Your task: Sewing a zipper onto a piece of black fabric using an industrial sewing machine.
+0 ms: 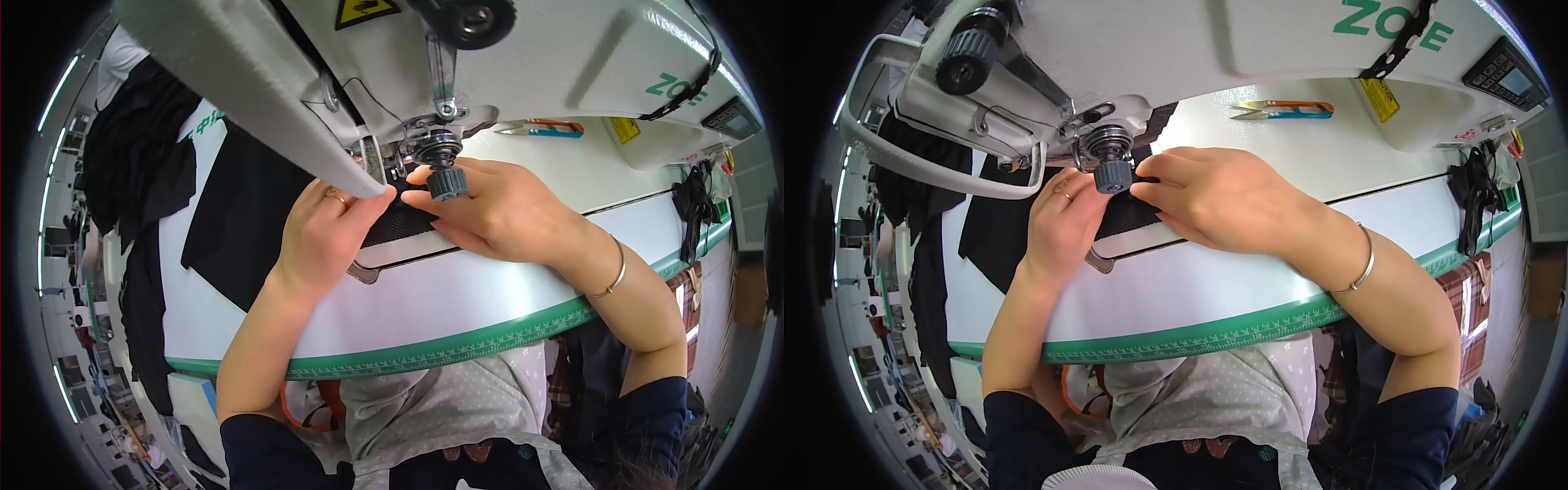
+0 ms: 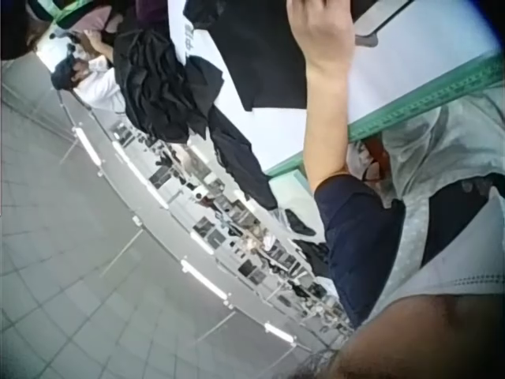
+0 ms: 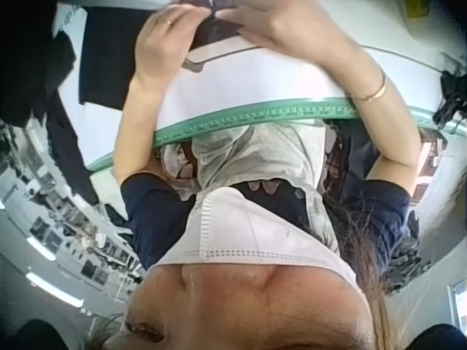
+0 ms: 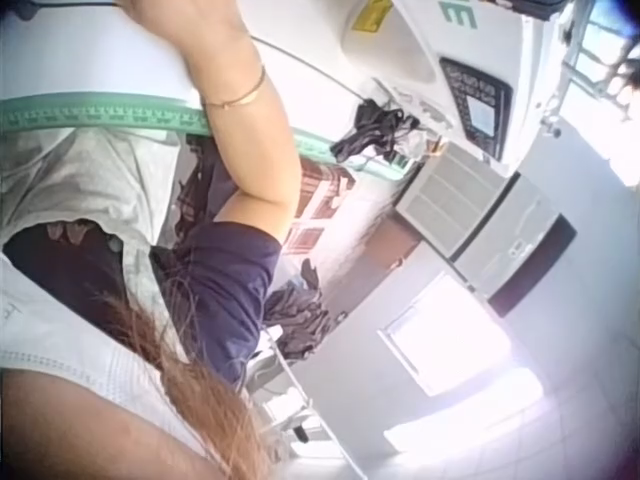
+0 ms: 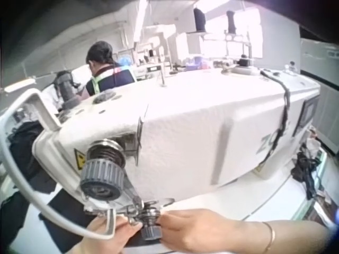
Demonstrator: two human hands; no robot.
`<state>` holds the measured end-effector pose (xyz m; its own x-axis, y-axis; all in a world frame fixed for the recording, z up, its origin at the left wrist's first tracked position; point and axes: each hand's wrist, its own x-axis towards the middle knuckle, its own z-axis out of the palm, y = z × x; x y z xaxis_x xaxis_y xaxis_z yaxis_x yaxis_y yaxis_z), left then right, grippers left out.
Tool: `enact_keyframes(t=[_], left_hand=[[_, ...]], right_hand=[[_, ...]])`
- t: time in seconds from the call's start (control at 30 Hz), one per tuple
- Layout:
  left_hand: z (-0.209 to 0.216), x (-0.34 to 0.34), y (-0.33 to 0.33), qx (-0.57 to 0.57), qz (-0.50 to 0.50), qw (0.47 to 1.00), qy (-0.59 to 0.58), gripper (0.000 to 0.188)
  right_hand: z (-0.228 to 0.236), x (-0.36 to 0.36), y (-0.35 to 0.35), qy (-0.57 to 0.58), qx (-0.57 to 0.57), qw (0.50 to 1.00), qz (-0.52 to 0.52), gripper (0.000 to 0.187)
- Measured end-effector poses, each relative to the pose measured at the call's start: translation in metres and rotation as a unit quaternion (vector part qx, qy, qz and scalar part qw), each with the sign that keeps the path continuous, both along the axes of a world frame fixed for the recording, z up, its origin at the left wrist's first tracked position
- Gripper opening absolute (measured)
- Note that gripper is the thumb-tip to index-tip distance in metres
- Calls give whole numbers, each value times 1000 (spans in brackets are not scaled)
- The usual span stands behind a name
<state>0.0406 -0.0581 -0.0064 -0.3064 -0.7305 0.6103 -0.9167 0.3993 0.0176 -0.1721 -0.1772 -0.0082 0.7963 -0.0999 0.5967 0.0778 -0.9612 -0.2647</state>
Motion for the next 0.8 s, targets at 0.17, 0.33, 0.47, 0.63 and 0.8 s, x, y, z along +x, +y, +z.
enact_keyframes(t=[0.17,0.33,0.47,0.63,0.8], left_hand=[[-1,2,3,41,12,999,24,29],[4,-3,5,43,6,999,-1,21],[10,-4,9,29,6,999,-28,19],[5,3,7,93,84,983,136,20],[2,6,-2,137,92,934,316,21]], right_hand=[[2,2,2,13,-8,1000,0,19],[-1,3,2,-1,-2,1000,9,9],[-1,2,2,1,0,1000,13,10],[-1,6,1,-12,42,999,-30,18],[-2,13,1,-30,21,998,-49,18]])
